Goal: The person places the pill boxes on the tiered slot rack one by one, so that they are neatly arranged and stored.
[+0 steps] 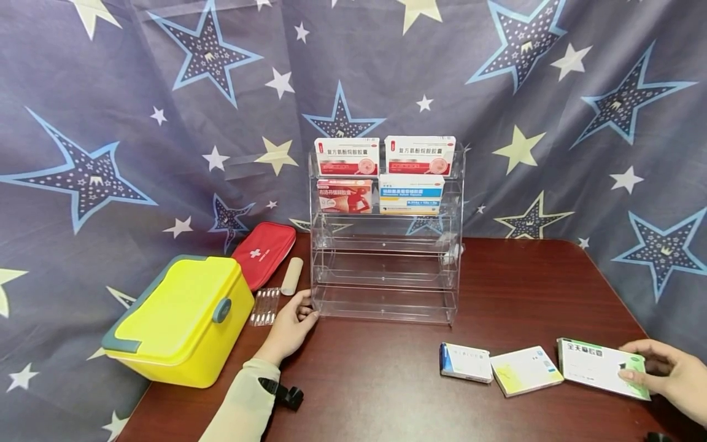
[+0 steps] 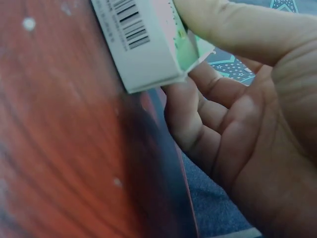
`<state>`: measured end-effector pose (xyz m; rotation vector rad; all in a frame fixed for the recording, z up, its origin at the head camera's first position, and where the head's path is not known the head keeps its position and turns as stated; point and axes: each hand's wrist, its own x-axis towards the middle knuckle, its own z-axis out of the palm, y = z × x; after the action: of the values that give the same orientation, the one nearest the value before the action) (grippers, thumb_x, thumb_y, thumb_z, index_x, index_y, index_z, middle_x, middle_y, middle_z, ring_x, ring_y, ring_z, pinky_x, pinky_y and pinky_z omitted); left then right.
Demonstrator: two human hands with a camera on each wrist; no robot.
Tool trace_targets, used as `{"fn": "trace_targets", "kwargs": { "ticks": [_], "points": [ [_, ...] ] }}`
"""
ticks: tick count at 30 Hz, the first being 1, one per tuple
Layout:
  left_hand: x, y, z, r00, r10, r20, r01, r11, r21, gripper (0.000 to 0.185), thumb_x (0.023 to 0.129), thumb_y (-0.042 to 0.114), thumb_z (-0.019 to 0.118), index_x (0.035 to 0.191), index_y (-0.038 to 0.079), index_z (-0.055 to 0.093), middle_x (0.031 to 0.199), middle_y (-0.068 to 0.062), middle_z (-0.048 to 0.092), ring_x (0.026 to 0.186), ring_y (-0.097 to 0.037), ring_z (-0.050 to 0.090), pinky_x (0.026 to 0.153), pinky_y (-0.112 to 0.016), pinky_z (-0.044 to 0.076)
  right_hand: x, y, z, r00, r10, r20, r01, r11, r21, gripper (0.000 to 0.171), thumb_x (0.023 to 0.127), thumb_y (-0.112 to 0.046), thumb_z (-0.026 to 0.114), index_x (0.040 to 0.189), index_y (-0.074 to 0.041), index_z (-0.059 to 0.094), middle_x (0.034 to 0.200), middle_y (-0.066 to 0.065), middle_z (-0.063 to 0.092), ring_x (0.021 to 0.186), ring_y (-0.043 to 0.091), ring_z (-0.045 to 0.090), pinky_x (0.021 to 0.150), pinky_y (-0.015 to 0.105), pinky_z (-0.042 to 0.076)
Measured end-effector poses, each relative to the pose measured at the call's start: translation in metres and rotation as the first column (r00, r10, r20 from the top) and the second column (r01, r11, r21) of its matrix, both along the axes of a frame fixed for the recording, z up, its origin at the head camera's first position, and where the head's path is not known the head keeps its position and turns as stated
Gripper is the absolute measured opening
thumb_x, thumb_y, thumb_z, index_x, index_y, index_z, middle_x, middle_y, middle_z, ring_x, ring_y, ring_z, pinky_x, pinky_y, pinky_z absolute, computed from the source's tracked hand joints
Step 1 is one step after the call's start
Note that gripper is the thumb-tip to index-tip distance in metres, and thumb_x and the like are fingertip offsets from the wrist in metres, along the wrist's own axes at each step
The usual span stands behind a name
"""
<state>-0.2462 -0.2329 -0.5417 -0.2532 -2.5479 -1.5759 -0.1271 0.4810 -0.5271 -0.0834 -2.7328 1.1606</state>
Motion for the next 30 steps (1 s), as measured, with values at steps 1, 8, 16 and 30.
{"fn": "trace_targets", "kwargs": {
  "ticks": [1,8,16,30],
  "points": [
    [0.0,0.0,0.0,1.0,0.0,0.0,0.0,1.0,0.0,0.045,0.097,0.004,0.072,0.14,0.004,0.059,0.112,-0.012,0.067,0.097,-0.021,0.063,0.083,-0.026,0.05,0.0,0.001,-0.001,1.0,0.001,-0.011,-0.001,1.0,-0.027,0.032,0.081,0.0,0.088,0.108,-0.001,0.07,0.087,-0.024,0.064,0.066,0.008,0.061,0.052,0.027,0.049],
    [-0.001,0.0,0.0,1.0,-0.002,-0.001,0.002,1.0,-0.001,0.045,0.096,0.003,0.073,0.14,0.005,0.06,0.11,-0.012,0.067,0.096,-0.021,0.063,0.083,-0.026,0.05,-0.002,0.008,-0.008,0.988,0.08,-0.133,-0.111,0.963,-0.247,0.036,0.092,0.014,0.07,0.108,-0.018,0.076,0.089,-0.017,0.072,0.07,0.006,0.069,0.051,0.03,0.057],
    [0.001,0.0,0.0,1.0,0.001,-0.001,-0.001,1.0,-0.001,0.045,0.097,0.003,0.073,0.14,0.006,0.06,0.109,-0.01,0.068,0.096,-0.021,0.063,0.082,-0.026,0.051,-0.009,0.011,-0.012,0.92,0.205,-0.334,-0.364,0.762,-0.535,0.047,0.09,0.03,0.055,0.117,-0.003,0.075,0.105,-0.003,0.078,0.085,0.007,0.075,0.06,0.027,0.06],
    [0.001,0.001,0.001,1.0,0.003,-0.007,-0.003,1.0,-0.006,0.048,0.095,0.002,0.073,0.141,0.004,0.059,0.108,-0.011,0.068,0.096,-0.021,0.065,0.083,-0.027,0.052,-0.015,0.005,-0.006,0.876,0.172,-0.451,-0.437,0.679,-0.591,0.056,0.079,0.043,0.05,0.121,0.011,0.067,0.105,0.006,0.079,0.088,0.011,0.076,0.068,0.024,0.06]
  ]
}}
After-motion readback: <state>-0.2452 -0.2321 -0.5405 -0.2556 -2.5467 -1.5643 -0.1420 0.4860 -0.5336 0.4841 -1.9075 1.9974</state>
